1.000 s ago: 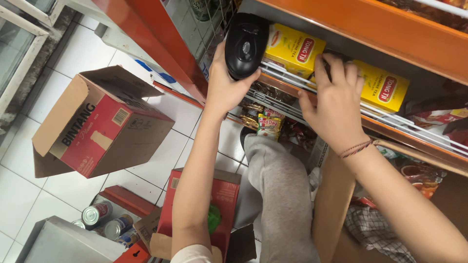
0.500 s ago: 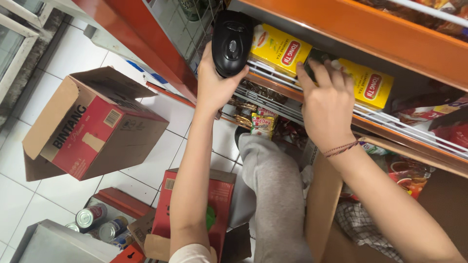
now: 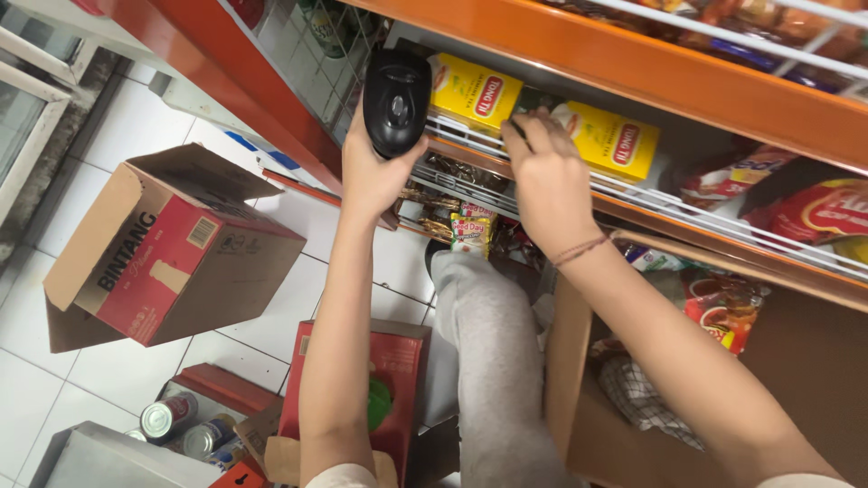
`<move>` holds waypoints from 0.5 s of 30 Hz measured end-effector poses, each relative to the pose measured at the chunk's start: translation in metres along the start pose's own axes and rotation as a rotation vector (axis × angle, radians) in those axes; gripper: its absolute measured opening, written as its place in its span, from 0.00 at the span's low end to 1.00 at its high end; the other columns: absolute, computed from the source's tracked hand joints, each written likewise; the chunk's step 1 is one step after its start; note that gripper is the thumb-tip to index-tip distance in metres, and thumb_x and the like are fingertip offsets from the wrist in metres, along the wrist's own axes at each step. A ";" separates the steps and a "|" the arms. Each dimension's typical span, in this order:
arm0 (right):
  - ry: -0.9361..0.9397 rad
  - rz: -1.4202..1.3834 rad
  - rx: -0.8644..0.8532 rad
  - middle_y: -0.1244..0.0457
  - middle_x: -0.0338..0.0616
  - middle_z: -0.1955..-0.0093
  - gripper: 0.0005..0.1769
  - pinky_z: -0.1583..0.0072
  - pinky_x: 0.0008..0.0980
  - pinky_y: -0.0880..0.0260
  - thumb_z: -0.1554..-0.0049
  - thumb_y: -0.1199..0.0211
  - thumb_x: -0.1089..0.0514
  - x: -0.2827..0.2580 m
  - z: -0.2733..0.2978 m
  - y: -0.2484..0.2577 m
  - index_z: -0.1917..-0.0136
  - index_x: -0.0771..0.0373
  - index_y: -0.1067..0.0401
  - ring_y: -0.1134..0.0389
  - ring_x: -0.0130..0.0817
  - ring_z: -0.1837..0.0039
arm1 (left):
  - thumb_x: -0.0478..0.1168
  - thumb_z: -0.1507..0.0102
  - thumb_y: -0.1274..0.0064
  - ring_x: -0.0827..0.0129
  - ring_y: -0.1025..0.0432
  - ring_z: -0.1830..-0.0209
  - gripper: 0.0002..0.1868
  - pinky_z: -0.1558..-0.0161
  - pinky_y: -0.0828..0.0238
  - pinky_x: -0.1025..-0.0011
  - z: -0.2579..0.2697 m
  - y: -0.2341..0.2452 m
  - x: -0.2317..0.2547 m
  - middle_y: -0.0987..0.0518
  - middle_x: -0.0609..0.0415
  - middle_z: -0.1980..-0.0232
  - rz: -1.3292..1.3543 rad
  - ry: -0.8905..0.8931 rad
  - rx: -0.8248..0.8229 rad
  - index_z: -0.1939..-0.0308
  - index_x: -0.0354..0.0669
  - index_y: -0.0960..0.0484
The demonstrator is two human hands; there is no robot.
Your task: The person sits on the floor in a store aisle and restocks various packaged food items from a cardboard box onto the shelves. They use a barcode scanner to scan items before placing them on the shelf.
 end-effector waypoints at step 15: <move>0.063 -0.461 0.093 0.36 0.47 0.38 0.19 0.35 0.44 0.36 0.46 0.30 0.64 -0.015 0.098 0.105 0.40 0.62 0.27 0.35 0.47 0.37 | 0.35 0.39 0.38 0.74 0.27 0.68 0.12 0.63 0.29 0.72 0.190 -0.017 0.076 0.22 0.58 0.66 0.497 0.490 -0.151 0.55 0.37 0.22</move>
Point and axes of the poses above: each hand's wrist, its own z-axis away from the middle knuckle, its own y-axis out of the back of the hand, x = y × z, the point moved 1 cm from there along -z, towards the middle knuckle
